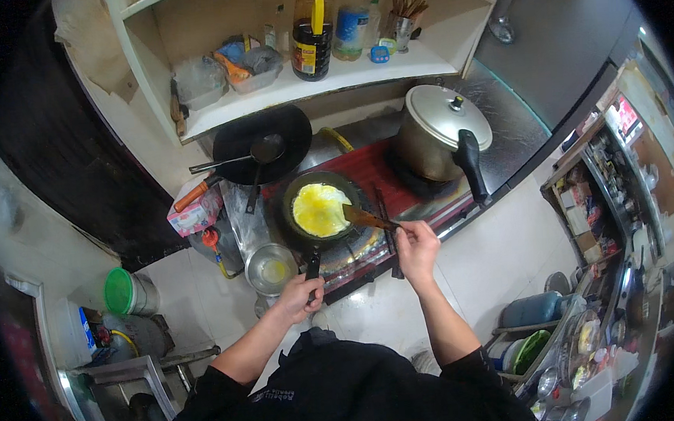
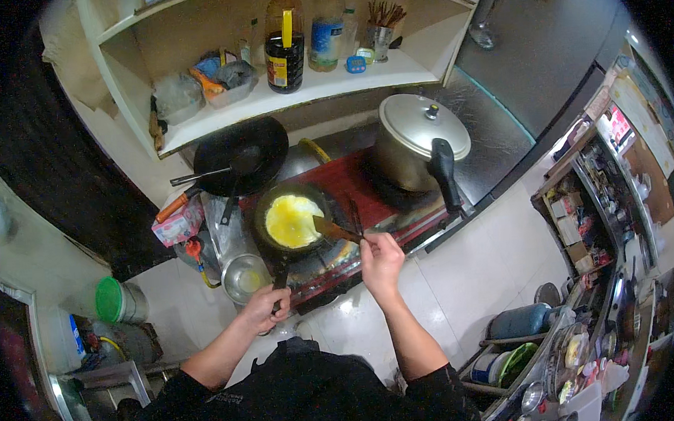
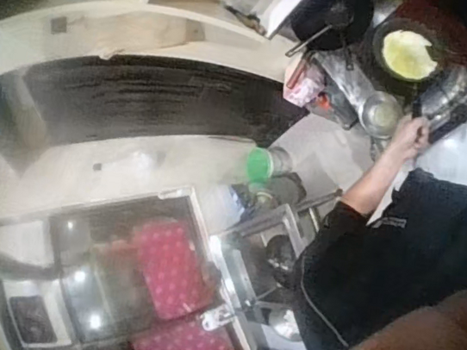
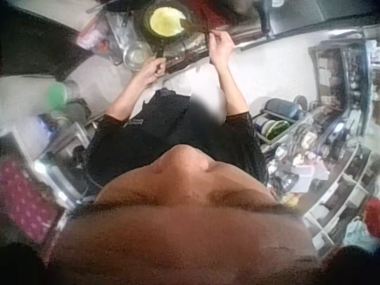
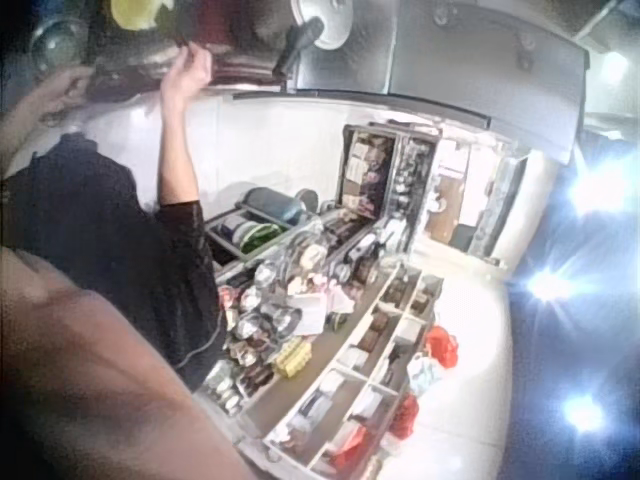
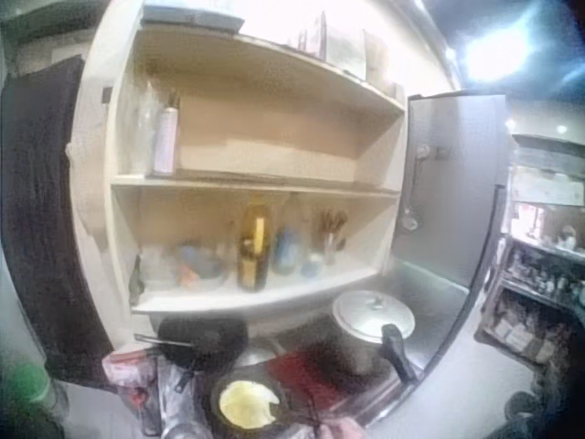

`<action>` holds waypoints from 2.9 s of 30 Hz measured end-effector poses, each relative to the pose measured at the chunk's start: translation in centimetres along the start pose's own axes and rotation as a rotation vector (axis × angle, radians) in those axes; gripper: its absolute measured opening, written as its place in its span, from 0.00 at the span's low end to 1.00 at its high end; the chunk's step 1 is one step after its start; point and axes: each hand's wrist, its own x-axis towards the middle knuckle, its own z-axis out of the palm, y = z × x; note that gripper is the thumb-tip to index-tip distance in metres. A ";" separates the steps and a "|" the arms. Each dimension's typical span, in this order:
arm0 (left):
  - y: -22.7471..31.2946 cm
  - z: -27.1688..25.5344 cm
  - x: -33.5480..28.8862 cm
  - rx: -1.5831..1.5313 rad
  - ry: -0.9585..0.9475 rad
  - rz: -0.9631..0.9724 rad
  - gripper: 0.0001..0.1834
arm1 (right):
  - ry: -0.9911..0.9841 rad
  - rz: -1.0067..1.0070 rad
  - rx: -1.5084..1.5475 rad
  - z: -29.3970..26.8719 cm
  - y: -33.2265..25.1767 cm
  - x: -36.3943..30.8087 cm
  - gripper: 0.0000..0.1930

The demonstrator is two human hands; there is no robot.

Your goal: The person cooks a beaten egg in a small frying pan on a gas stove, using a wooden spatula to fold and flip the egg. After removing the cooked egg, the person places a wok on the burner, adds oil, and prepares to cook further.

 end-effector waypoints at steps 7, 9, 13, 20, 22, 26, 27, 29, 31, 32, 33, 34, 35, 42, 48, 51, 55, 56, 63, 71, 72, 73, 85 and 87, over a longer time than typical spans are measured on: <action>0.5 0.0 0.7 -0.180 0.011 -0.035 0.07 | -0.033 0.048 0.011 0.3 1.1 1.2 0.03; 0.5 0.3 0.7 -0.199 0.008 -0.036 0.10 | -0.037 0.033 0.016 0.1 1.0 1.6 0.02; 0.3 0.9 0.6 -0.219 0.028 -0.022 0.17 | -0.089 -0.027 -0.017 -0.7 0.7 2.8 0.03; -0.5 1.5 0.7 -0.246 0.079 0.068 0.17 | -0.113 -0.078 0.022 -1.4 1.7 4.2 0.04; -0.7 1.5 0.7 -0.254 0.086 0.080 0.17 | -0.113 -0.082 0.032 -1.5 2.1 4.3 0.04; -0.8 1.7 0.4 -0.248 0.086 0.102 0.19 | -0.115 -0.067 0.055 -1.7 2.4 4.4 0.04; -0.7 1.8 0.4 -0.254 0.090 0.096 0.19 | -0.115 -0.078 0.061 -1.8 2.4 4.5 0.04; -0.7 1.9 0.3 -0.250 0.099 0.093 0.19 | -0.118 -0.066 0.066 -2.0 2.5 4.5 0.04; -0.6 2.0 0.2 -0.262 0.096 0.091 0.19 | -0.111 -0.069 0.077 -2.1 2.6 4.6 0.03; -0.5 2.0 0.2 -0.269 0.089 0.092 0.19 | -0.107 -0.061 0.079 -2.1 2.7 4.6 0.03; -0.5 2.0 0.1 -0.264 0.075 0.100 0.19 | -0.105 -0.066 0.084 -2.2 2.8 4.6 0.03; -0.6 1.9 0.3 -0.266 0.062 0.103 0.19 | -0.107 -0.063 0.083 -2.0 3.1 4.6 0.03; -0.5 1.9 0.2 -0.258 0.051 0.111 0.19 | -0.111 -0.052 0.083 -2.0 3.1 4.6 0.03; -0.7 1.7 0.1 -0.264 0.092 0.081 0.19 | -0.118 -0.049 0.084 -2.1 3.6 4.3 0.04; -0.5 1.8 0.1 -0.271 0.079 0.076 0.19 | -0.116 -0.048 0.077 -2.1 3.5 4.4 0.04; -0.4 1.8 0.0 -0.267 0.075 0.073 0.19 | -0.102 -0.044 0.095 -2.0 3.5 4.4 0.04; -0.3 1.8 -0.1 -0.262 0.072 0.069 0.19 | -0.100 -0.038 0.090 -2.0 3.5 4.3 0.04; -0.3 1.8 -0.1 -0.263 0.069 0.069 0.19 | -0.098 -0.029 0.083 -2.0 3.5 4.3 0.04; -0.2 1.7 0.0 -0.275 0.061 0.048 0.19 | -0.104 -0.017 0.087 -2.0 3.6 4.2 0.04; 0.0 1.9 -0.2 -0.263 0.057 0.060 0.19 | -0.098 -0.017 0.079 -1.9 3.8 4.1 0.03; 0.0 1.9 -0.2 -0.269 0.053 0.057 0.19 | -0.096 -0.019 0.090 -1.9 3.8 4.1 0.03; 0.0 1.9 -0.2 -0.275 0.048 0.055 0.19 | -0.095 -0.011 0.094 -1.9 3.8 4.1 0.03; 0.1 1.9 -0.1 -0.272 0.059 0.045 0.19 | -0.102 -0.001 0.082 -1.9 3.9 4.1 0.04; 0.1 2.0 -0.1 -0.271 0.057 0.046 0.19 | -0.106 0.003 0.074 -1.9 3.9 4.1 0.04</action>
